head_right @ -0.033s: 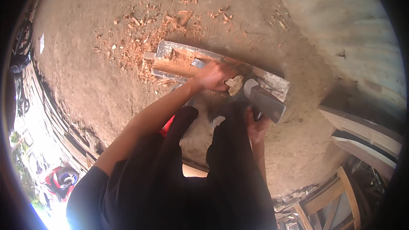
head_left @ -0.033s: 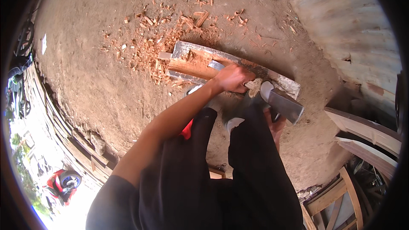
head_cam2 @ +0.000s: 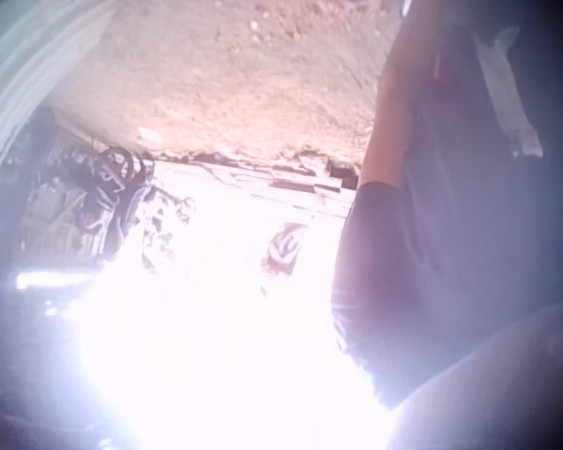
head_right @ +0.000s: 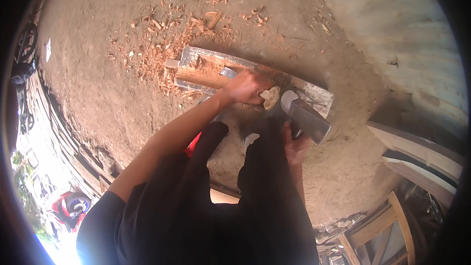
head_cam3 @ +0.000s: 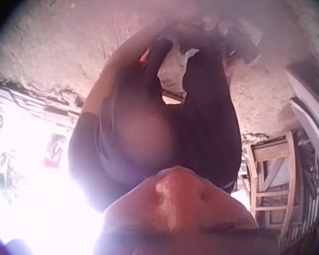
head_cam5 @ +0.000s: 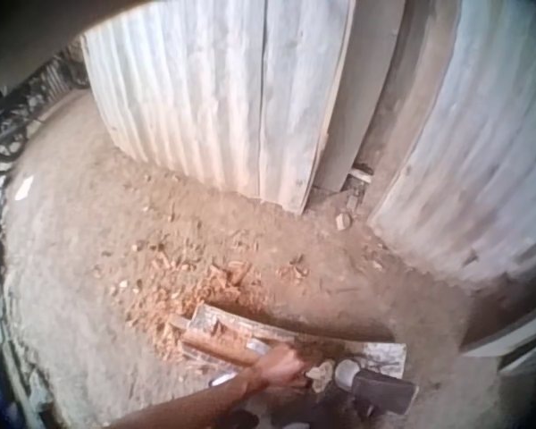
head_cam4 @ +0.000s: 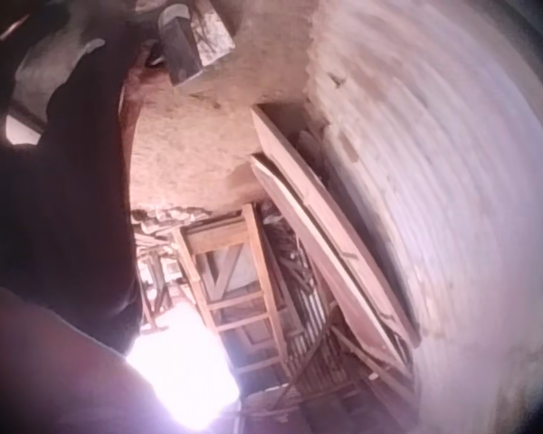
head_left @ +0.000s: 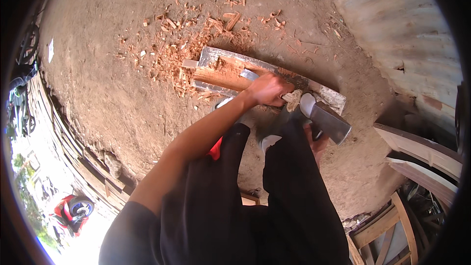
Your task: The person uses a machete to repeatedly strike and shape a small piece of wood held in the left hand. Wood shavings accumulate on the ground as the person continues to carve the wood throughout the clip.
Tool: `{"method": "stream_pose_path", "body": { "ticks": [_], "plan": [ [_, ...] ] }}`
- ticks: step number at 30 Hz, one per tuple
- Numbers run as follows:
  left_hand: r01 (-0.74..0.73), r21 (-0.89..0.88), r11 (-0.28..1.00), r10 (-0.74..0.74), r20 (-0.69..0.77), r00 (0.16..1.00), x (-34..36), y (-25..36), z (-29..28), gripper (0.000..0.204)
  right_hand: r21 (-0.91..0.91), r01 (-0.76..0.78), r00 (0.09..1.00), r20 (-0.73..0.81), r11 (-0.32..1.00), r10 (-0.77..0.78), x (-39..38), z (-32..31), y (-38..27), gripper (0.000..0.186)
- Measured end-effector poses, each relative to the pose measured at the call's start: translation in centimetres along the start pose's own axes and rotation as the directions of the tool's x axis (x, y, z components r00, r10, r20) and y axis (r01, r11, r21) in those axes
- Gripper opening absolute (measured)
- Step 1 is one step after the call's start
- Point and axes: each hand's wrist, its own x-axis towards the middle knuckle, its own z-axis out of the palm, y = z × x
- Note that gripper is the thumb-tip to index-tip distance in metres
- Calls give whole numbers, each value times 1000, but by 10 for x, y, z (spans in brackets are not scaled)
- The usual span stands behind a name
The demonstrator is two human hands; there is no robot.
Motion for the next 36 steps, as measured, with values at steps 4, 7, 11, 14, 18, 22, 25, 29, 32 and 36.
{"method": "stream_pose_path", "body": {
  "ticks": [4,7,11,14,18,22,25,29,32,36],
  "plan": [
    [-5,28,1000,5,-2,1000,-1,-4,-3,30,-411,262,954,249,873,-170,16,-1,-8,32],
    [28,-31,999,-29,-42,999,-3,-6,-6,31,-189,-18,980,191,982,55,16,-3,-39,32],
    [40,-57,998,-42,-31,999,0,-6,-7,32,-221,47,998,57,974,-35,9,7,-23,30],
    [29,-22,999,-30,-43,999,-2,-8,-5,32,-326,7,986,157,945,47,17,5,-43,27],
    [4,-58,998,-8,-67,998,1,-7,-1,32,-121,101,995,13,987,-100,3,2,-20,29],
    [66,30,997,-67,45,997,-8,-10,-6,43,-375,154,974,211,914,-78,15,4,-27,35],
    [47,-6,999,-47,3,999,-1,-4,-9,41,-50,71,994,82,996,-67,6,-8,-6,39],
    [21,-28,999,-21,-21,1000,-3,-8,-9,30,449,-272,942,-58,851,331,3,9,10,36],
    [26,2,1000,-26,-23,999,-11,-11,-14,31,-393,4,964,245,920,101,18,-5,-18,34],
    [4,-11,1000,-4,-17,1000,-1,-6,-6,33,-36,-16,999,30,999,17,6,-6,29,33]
  ]
}}
